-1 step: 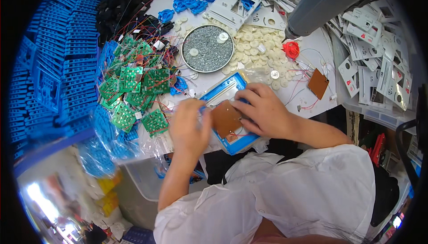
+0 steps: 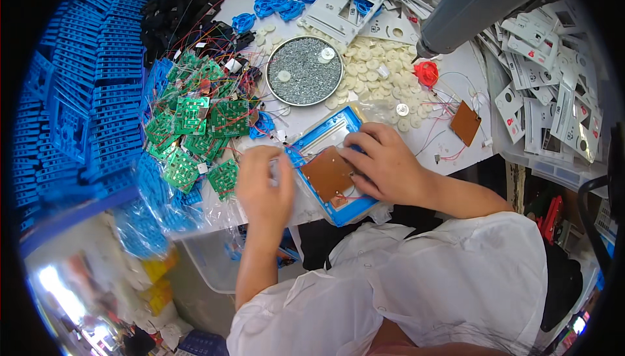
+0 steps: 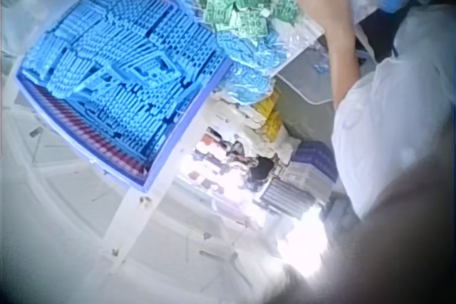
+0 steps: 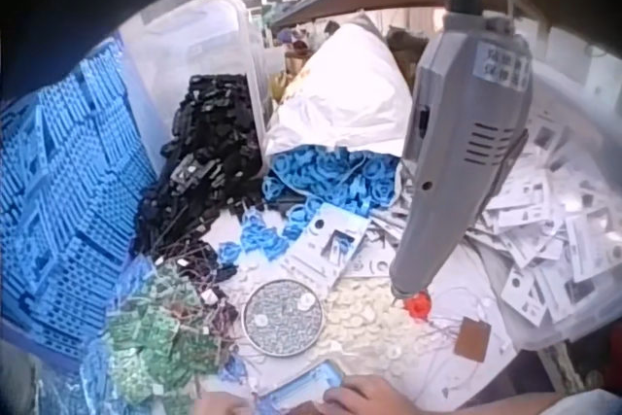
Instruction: Assembling electronic components into a plastic frame using a power screwdriver.
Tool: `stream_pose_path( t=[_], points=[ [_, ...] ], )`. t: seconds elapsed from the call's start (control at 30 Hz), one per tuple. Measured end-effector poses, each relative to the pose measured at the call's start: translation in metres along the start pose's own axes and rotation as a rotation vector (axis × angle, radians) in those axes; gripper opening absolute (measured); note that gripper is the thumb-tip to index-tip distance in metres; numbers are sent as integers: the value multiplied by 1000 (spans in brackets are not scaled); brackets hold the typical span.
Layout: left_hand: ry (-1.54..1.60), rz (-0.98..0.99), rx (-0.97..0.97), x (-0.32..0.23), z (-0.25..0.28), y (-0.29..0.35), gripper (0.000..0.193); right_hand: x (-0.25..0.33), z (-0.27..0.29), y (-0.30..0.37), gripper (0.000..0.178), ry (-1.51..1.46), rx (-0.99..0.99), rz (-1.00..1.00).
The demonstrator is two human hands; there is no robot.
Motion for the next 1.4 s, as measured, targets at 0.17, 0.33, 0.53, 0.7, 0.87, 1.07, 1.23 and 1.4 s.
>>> stream_pose_path(
  t=[0.17, 0.33, 0.53, 0.7, 0.87, 1.07, 1.23, 1.4],
  points=[
    [-104, 44, 29, 25, -19, -13, 16, 3, -2, -3, 51, 3, 25, -51],
    [-17, 6, 6, 16, -25, -11, 16, 9, 0, -2, 51, 2, 3, -57],
    [290, -5, -19, -12, -24, 2, 13, 9, 26, -16, 39, -122, -166, 8],
    [291, 38, 61, -15, -32, 12, 13, 0, 4, -46, 16, -321, -158, 39],
    [387, 46, 170, -5, -32, 12, 11, 1, 10, -48, 13, -267, -222, 148],
    [411, 25, 84, -8, -34, 12, 9, 4, 11, -35, 28, -226, -207, 130],
    [274, -228, -66, -15, -34, 14, 14, 9, 10, -28, 49, -255, -81, 66],
    [212, -369, -61, -20, -31, 15, 19, -10, 39, -63, 55, -397, -85, 73]
  ],
)
Point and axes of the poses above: each hand's wrist, its own y-axis away from the middle knuckle, its own z-axis out of the back of the hand, x = y × z, the point moved 6 cm from there along -y, towards the middle knuckle, and after that the axes turned 8 degrees about -y, right-handed, at the moved point
